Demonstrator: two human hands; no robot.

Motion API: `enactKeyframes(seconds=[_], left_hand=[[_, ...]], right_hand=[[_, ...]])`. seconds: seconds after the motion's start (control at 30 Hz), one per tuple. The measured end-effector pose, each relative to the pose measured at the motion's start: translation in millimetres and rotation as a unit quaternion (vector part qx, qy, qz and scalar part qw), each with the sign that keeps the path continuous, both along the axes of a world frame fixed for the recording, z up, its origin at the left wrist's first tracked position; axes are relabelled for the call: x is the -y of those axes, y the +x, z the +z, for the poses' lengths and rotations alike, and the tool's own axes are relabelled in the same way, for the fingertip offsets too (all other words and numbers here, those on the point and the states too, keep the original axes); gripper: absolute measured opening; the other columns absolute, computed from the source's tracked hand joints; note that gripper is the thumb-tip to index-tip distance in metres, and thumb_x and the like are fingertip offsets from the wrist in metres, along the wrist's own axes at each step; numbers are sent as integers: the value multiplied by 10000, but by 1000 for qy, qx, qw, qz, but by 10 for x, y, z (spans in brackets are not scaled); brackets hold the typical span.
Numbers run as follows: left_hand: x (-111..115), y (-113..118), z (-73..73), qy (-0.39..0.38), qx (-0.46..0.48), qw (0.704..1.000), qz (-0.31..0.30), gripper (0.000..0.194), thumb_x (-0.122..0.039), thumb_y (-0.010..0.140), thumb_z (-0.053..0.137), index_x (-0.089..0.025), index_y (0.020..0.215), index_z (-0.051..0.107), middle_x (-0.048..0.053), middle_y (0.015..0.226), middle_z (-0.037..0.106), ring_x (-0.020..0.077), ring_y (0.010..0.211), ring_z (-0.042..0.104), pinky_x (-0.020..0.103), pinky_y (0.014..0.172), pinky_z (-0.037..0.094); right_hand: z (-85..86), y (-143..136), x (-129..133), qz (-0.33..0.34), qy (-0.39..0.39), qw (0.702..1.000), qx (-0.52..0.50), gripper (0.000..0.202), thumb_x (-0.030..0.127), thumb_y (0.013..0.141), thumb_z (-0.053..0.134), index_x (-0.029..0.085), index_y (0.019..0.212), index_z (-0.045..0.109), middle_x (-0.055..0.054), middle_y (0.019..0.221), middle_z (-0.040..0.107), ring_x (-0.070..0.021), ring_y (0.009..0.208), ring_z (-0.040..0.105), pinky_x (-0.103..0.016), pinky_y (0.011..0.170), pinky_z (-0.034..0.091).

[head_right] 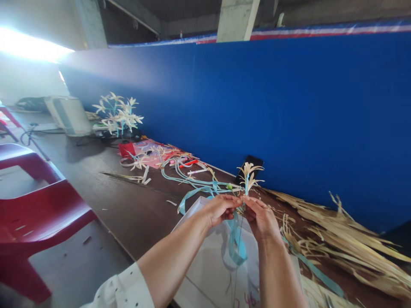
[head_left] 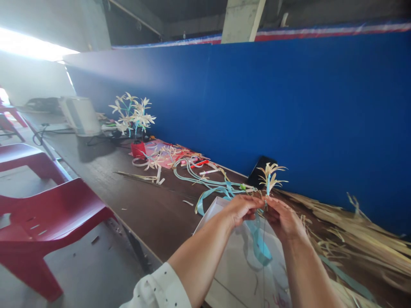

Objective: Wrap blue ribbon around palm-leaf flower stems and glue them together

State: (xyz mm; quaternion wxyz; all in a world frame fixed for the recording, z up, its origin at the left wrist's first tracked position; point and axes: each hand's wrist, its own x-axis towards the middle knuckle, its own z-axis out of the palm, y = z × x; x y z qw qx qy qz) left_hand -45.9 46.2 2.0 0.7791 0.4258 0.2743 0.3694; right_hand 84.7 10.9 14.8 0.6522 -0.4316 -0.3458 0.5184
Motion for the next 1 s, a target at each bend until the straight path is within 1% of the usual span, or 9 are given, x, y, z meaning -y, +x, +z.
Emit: enactKeyframes(seconds=[0.1,0.23,0.5,0.67,0.8,0.87,1.0], left_hand=[[6,-10,4,-1,4,1000,-14,414,-404,494,787,-135,772,642,-53,534,407,42,488,346,197,482,288],[14,-15,12,1,19,1000,-21,411,-405,492,789,-137,765,636,-53,541,415,41,490,354,199,484,288],[36,-16,67,11,15,1000,16,388,-378,468,796,-128,703,615,-30,608,497,49,536,409,210,529,317],[20,0,51,26,10,999,45,368,-383,488,788,-117,657,599,-14,631,535,48,532,426,216,535,324],[-12,23,6,43,-6,997,70,361,-402,528,771,-115,681,615,-14,584,521,53,498,426,223,520,332],[-22,31,-6,59,-18,995,82,339,-400,551,758,-116,677,621,-19,551,505,51,472,405,221,499,316],[-24,33,-2,82,-48,991,91,269,-369,601,720,-125,681,639,-27,514,486,56,465,393,219,485,304]], right_hand=[[18,-12,10,0,0,1000,12,206,257,555,801,145,689,693,68,443,392,-23,359,245,-172,295,201],[34,-31,12,2,0,1000,20,206,274,551,794,153,688,698,44,453,452,-36,347,285,-187,292,222],[17,-21,7,15,-5,999,-31,233,261,560,809,138,733,713,59,448,401,-29,394,271,-157,331,266],[6,-27,11,26,9,1000,-9,233,279,599,794,143,769,711,60,487,388,-30,415,257,-154,338,246],[-19,-27,6,35,4,999,13,273,331,639,774,158,838,703,46,546,438,-41,445,307,-162,377,309],[-30,-22,2,35,-4,999,25,266,333,634,781,167,822,693,47,551,448,-42,453,321,-160,398,328],[-33,-17,0,25,-5,999,44,228,310,600,804,182,713,652,61,513,422,-46,433,312,-169,375,290]])
